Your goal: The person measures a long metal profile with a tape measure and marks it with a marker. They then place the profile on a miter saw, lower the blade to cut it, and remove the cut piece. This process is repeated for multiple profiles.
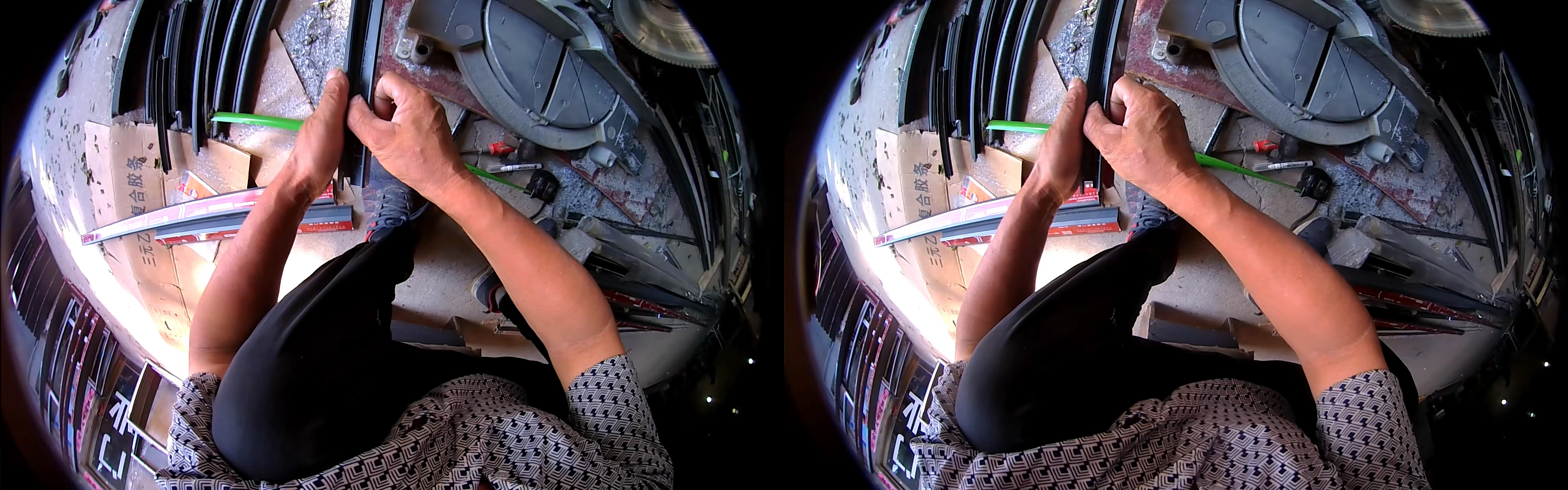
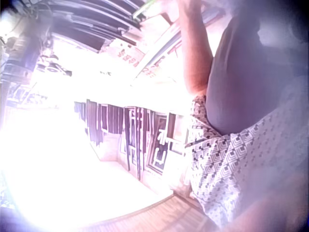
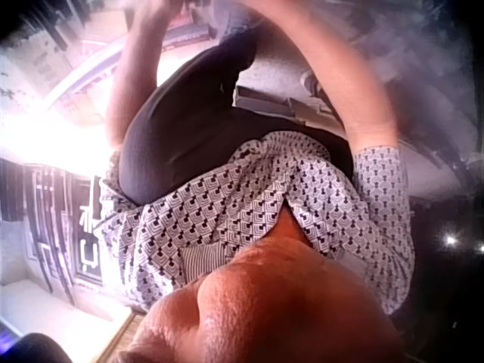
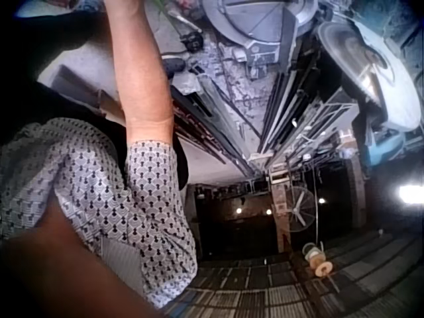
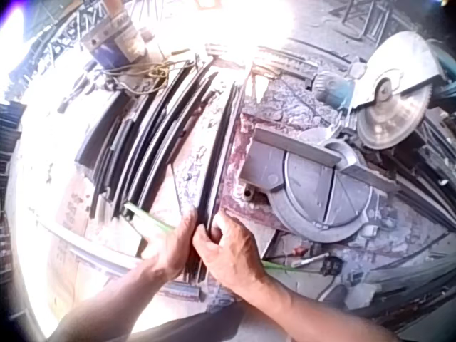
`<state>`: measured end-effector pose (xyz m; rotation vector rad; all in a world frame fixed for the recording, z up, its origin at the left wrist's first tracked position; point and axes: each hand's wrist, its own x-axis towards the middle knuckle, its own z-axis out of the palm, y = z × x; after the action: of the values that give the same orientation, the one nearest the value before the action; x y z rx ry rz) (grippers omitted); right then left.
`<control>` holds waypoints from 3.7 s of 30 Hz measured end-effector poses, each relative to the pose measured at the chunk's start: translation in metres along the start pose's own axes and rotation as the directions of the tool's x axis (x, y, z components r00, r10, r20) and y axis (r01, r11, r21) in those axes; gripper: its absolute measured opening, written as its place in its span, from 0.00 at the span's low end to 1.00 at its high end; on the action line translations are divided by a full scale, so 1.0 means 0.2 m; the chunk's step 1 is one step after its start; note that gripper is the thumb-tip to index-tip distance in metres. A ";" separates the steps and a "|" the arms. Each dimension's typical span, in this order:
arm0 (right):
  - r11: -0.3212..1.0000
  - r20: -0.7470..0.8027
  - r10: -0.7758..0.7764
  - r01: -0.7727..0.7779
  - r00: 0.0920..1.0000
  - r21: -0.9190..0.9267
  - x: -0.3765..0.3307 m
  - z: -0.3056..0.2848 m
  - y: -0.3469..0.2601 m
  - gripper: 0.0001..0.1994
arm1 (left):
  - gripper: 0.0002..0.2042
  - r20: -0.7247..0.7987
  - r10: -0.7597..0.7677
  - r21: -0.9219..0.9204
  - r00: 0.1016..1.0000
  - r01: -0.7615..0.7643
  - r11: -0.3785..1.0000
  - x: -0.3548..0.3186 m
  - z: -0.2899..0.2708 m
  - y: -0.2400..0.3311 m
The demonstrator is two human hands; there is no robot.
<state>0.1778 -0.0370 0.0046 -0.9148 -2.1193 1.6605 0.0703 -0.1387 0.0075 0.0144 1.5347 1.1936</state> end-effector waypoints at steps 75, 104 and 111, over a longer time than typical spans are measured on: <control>0.968 0.134 0.231 -0.213 0.964 -0.135 -0.06 -0.04 0.01 0.20 | 0.36 0.032 0.091 0.522 0.995 -0.094 0.848 0.30 0.09 0.20; 0.825 0.125 -0.056 -0.025 0.991 0.565 0.44 -0.27 -0.22 0.31 | 0.06 0.485 0.174 0.014 0.857 -0.207 0.978 0.03 -0.02 0.16; 0.625 0.036 -0.164 0.076 0.986 0.777 0.56 -0.55 -0.53 0.17 | 0.08 0.697 -0.056 0.179 0.715 -0.098 0.979 0.16 -0.09 0.26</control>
<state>0.1258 0.1039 0.1201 -0.3874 -1.1997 2.2680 0.0158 -0.1055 0.0161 0.5701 0.9565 0.8815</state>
